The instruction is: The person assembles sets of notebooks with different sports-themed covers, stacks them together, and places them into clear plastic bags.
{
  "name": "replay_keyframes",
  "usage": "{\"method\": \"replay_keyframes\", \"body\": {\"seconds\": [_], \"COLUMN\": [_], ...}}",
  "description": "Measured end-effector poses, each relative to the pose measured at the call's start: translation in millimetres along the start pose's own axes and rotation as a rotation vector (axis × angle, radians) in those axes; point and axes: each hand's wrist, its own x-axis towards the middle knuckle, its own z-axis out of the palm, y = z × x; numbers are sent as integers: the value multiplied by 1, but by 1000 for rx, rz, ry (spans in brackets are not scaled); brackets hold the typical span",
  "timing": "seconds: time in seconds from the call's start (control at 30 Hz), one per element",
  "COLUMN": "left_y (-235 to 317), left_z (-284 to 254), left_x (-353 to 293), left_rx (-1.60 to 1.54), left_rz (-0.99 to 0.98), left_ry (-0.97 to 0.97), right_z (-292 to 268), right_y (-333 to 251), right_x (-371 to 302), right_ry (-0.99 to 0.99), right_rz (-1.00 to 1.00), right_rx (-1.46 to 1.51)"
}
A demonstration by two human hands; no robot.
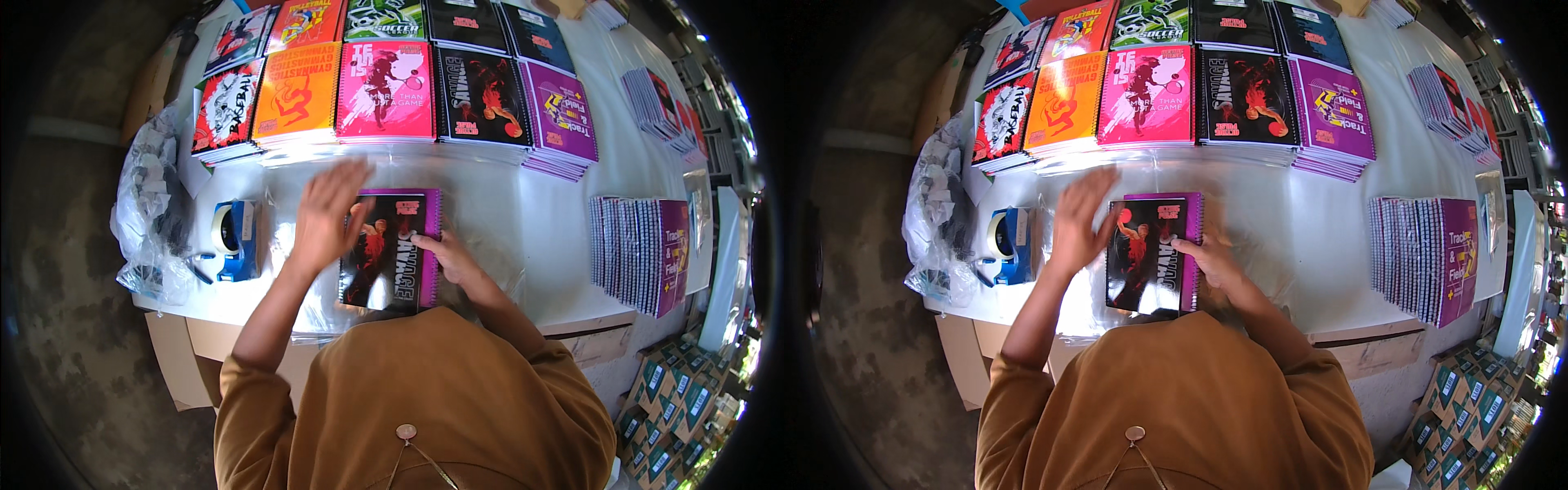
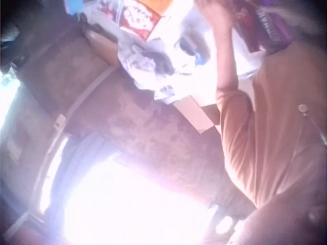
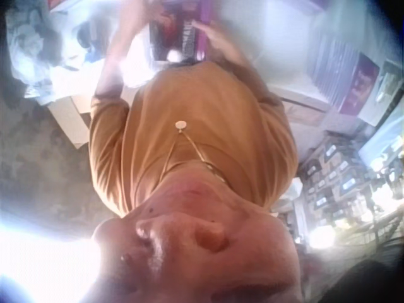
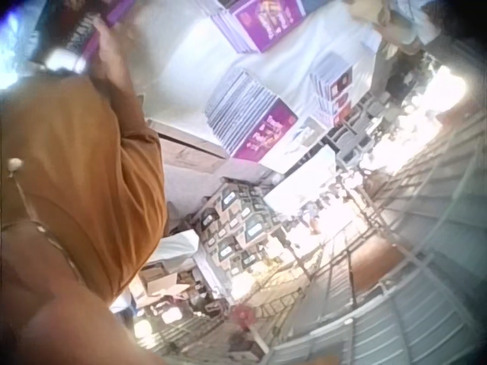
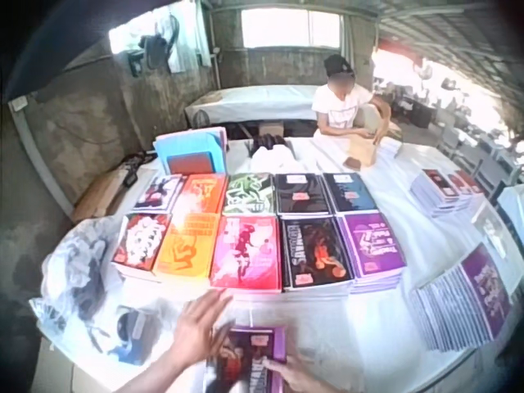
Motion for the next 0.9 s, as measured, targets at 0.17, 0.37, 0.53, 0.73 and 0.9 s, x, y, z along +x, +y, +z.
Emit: {"method": "replay_keyframes", "body": {"seconds": [0.17,0.37,0.53,0.73,0.9], "left_y": [-39,-66,-62,-64,-68], "left_z": [52,5,-47,64,75], "left_x": [77,72,49,6,2], "left_rx": [381,-91,-978,-1036,-303], "left_rz": [82,-28,-226,-10,-73], "left_ry": [218,8,326,-347,-93], "right_z": [-16,-28,-20,-38,-35], "right_y": [29,29,7,-2,12], "right_x": [14,14,10,16,13], "right_ry": [40,-25,-166,-421,-222], "right_rz": [-88,18,121,295,26], "right_rx": [-203,-125,245,475,-23]}}
